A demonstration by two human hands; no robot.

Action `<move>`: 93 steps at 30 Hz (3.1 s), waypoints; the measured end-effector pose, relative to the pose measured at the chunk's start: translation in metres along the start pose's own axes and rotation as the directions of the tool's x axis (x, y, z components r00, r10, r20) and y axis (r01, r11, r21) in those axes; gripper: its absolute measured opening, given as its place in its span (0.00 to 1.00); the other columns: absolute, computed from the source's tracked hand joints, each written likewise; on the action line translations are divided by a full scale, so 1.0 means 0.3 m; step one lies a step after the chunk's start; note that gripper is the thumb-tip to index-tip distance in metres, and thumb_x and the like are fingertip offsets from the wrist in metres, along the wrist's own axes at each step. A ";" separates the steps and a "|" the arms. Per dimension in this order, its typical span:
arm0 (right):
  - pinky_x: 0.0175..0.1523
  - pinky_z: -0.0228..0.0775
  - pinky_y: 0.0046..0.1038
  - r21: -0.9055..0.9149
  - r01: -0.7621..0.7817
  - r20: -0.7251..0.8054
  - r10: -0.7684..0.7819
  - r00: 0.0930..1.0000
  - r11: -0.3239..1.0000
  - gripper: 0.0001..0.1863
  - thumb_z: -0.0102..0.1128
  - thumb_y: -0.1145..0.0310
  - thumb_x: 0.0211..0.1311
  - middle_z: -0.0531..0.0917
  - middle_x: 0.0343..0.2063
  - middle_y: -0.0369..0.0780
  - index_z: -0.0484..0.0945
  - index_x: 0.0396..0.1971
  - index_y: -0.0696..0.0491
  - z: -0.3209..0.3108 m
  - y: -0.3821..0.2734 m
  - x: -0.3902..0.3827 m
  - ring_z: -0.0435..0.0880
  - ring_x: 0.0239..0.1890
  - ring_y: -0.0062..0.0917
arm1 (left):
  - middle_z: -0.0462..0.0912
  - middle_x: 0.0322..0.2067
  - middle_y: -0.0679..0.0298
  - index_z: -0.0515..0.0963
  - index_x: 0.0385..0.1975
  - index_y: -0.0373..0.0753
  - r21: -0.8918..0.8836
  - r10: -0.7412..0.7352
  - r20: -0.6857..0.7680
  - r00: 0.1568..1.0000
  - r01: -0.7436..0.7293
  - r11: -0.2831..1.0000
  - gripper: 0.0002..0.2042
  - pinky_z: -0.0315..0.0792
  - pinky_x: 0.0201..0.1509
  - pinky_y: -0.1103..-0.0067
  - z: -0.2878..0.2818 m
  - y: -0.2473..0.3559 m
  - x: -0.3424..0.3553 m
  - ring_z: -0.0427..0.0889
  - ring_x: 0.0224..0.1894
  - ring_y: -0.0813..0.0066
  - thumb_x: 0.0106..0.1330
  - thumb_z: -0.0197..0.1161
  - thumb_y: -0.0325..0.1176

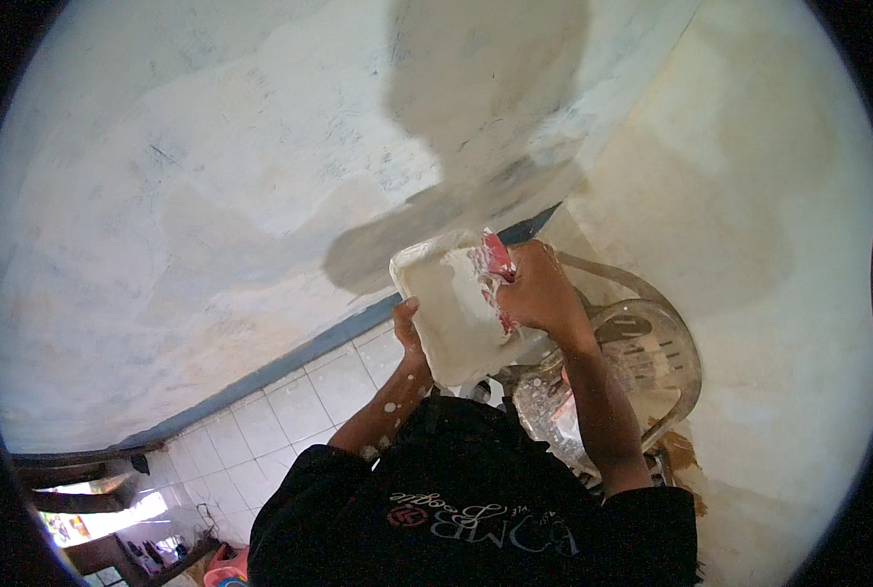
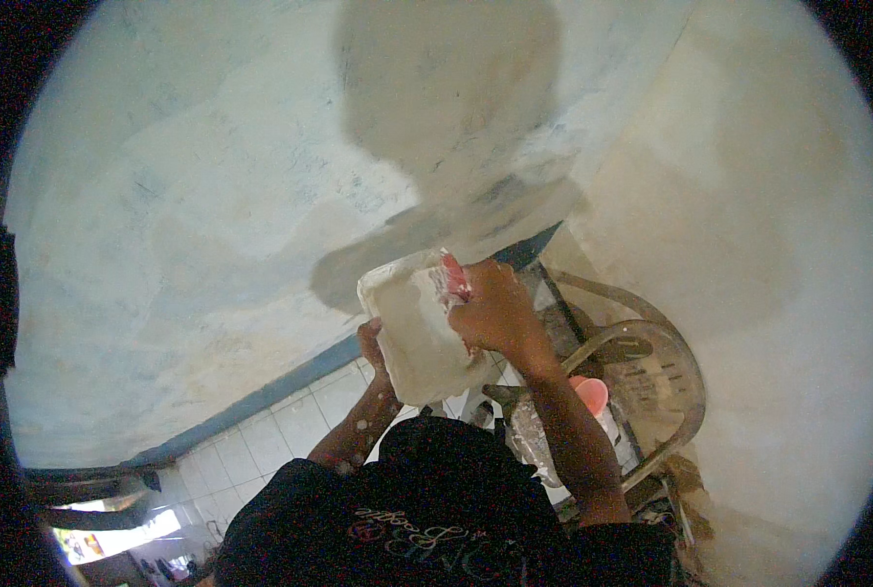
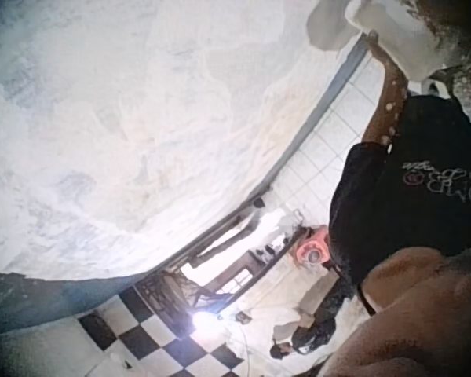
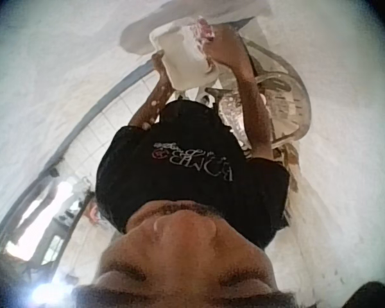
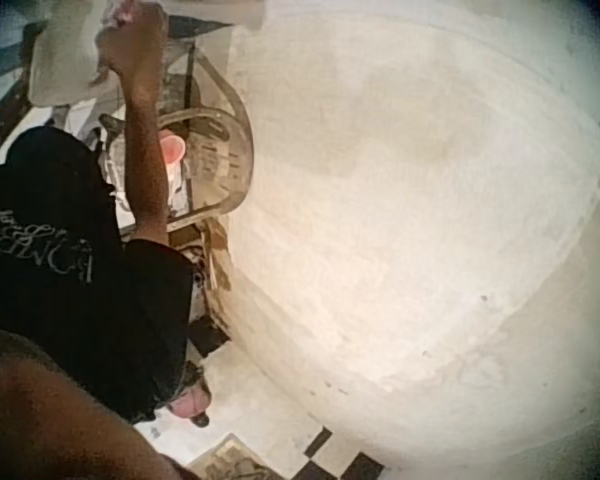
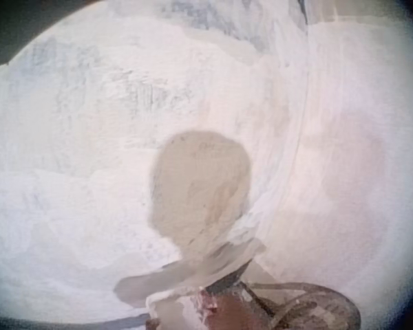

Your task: The person uses a putty knife to scoop white paste from a plastic container and spreads it over a section of a wall.

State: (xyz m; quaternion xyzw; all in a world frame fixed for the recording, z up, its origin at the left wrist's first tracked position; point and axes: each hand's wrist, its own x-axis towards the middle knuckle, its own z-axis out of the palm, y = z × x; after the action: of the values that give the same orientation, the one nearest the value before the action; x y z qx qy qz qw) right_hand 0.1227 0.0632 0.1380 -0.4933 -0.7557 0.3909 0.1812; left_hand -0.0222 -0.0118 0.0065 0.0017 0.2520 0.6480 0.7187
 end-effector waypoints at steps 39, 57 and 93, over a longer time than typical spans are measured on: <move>0.33 0.70 0.40 -0.181 0.139 -0.295 -0.189 0.937 0.974 0.13 0.59 0.66 0.40 0.78 0.18 0.53 0.78 0.22 0.62 0.105 0.072 -0.035 0.79 0.25 0.47 | 0.70 0.54 0.53 0.62 0.59 0.42 -0.170 0.162 0.196 0.967 -0.129 0.977 0.37 0.64 0.58 0.58 0.026 -0.027 -0.017 0.70 0.54 0.52 0.50 0.53 0.57; 0.31 0.67 0.36 -0.180 0.053 -0.180 -0.085 0.980 0.982 0.08 0.59 0.72 0.40 0.77 0.20 0.53 0.77 0.23 0.60 0.052 -0.057 -0.051 0.77 0.22 0.44 | 0.70 0.53 0.55 0.63 0.58 0.40 -0.112 0.148 0.168 0.975 -0.130 0.985 0.37 0.64 0.59 0.64 0.039 0.002 -0.028 0.70 0.54 0.57 0.49 0.53 0.55; 0.27 0.66 0.40 -0.243 0.113 -0.258 -0.176 0.950 0.964 0.08 0.58 0.71 0.42 0.74 0.14 0.52 0.76 0.21 0.61 0.095 -0.024 -0.018 0.75 0.19 0.48 | 0.70 0.52 0.54 0.62 0.59 0.41 0.013 0.177 0.023 0.984 -0.178 0.984 0.38 0.65 0.58 0.62 0.061 0.026 -0.032 0.70 0.54 0.55 0.48 0.53 0.58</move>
State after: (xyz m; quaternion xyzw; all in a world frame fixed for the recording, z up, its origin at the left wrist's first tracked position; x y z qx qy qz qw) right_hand 0.1019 0.0452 0.1261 -0.5033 -0.7965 0.2157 0.2564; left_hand -0.0232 -0.0136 0.0285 0.0368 0.2479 0.7074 0.6609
